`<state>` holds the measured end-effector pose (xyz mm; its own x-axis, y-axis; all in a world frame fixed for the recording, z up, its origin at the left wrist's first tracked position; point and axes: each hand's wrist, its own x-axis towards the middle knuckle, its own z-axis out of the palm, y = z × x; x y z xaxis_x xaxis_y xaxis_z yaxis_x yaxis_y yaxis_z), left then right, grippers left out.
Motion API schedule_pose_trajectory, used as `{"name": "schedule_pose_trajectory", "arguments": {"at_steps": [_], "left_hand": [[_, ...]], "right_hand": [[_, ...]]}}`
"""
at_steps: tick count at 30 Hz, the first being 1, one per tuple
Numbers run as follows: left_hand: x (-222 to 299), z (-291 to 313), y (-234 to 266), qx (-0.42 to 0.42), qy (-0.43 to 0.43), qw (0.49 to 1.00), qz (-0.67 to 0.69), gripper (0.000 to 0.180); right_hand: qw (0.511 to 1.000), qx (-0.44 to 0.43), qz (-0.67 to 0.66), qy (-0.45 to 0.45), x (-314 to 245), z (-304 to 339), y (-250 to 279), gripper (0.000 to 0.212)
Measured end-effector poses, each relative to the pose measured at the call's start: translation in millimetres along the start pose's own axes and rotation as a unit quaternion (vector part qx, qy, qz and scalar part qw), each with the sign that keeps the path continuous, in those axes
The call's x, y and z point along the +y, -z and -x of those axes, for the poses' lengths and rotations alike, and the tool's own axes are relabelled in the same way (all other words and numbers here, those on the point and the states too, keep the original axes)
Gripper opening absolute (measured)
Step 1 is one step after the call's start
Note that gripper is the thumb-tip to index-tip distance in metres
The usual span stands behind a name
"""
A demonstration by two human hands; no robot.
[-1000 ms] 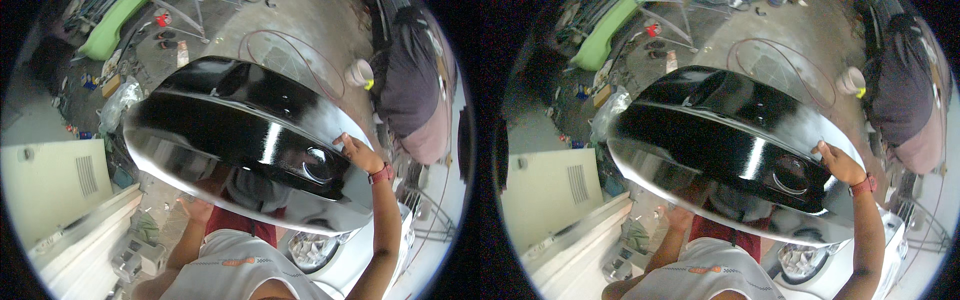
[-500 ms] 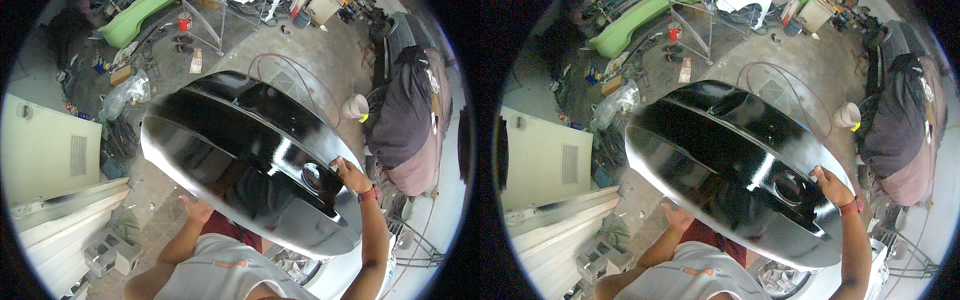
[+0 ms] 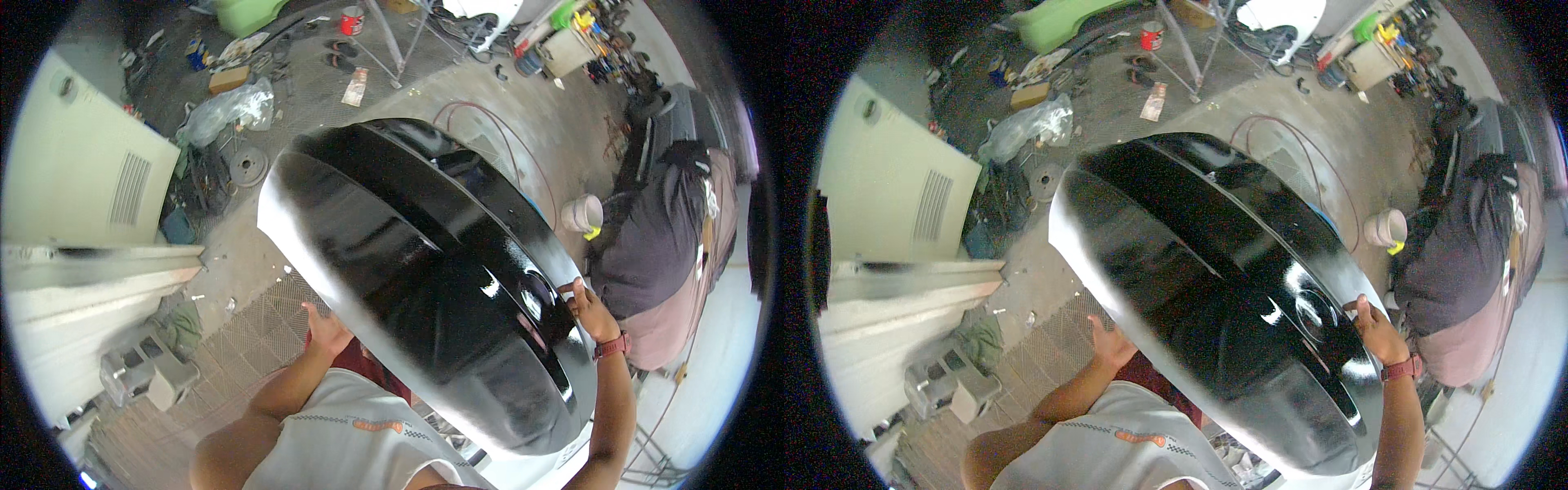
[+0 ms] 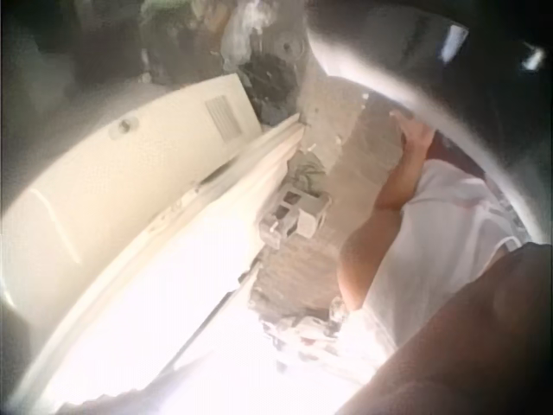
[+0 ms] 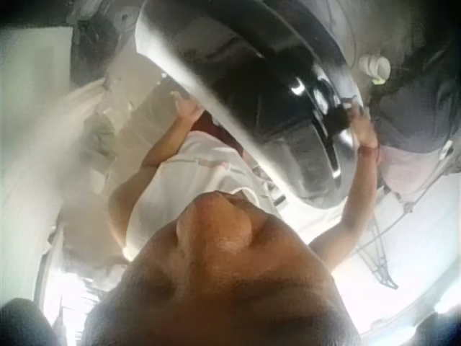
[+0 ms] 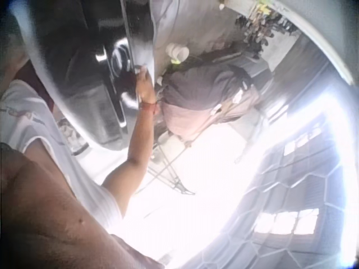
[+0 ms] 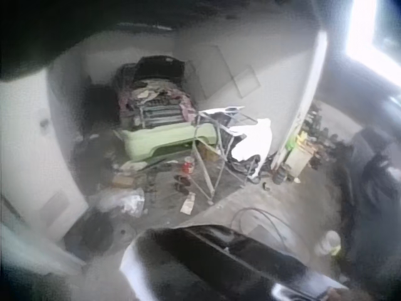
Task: The person uses a spray gun to apply black paint to a white car bumper. They systematically cover the surface, flip the bumper to paint the other side, and then place the painted bumper on the floor.
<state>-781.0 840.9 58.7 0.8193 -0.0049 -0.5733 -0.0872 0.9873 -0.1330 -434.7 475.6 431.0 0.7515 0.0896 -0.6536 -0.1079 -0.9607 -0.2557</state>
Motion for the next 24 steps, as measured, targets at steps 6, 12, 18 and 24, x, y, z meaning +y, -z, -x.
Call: {"name": "schedule_pose_trajectory", "arguments": {"at_steps": [6,12,18,24], "left_hand": [[-14.1,25.7,6.8,-0.049,-0.019,0.997,0.051,0.126],[-43.2,57.9,22.8,-0.051,-0.045,0.994,0.085,0.131],[-105.2,110.4,53.5,-0.038,-0.112,0.984,0.132,0.136],[-175.3,177.9,92.5,-0.08,-0.192,0.953,0.22,0.138]], "right_hand": [[1.0,0.003,0.003,0.026,-3.1,10.5,2.0,0.085],[0.996,-0.046,-0.036,0.071,-8.6,16.3,3.5,0.084],[0.99,-0.04,0.034,0.133,-17.6,34.5,1.1,0.091],[0.958,-0.054,0.161,0.23,-51.2,88.2,-12.0,0.09]]}}
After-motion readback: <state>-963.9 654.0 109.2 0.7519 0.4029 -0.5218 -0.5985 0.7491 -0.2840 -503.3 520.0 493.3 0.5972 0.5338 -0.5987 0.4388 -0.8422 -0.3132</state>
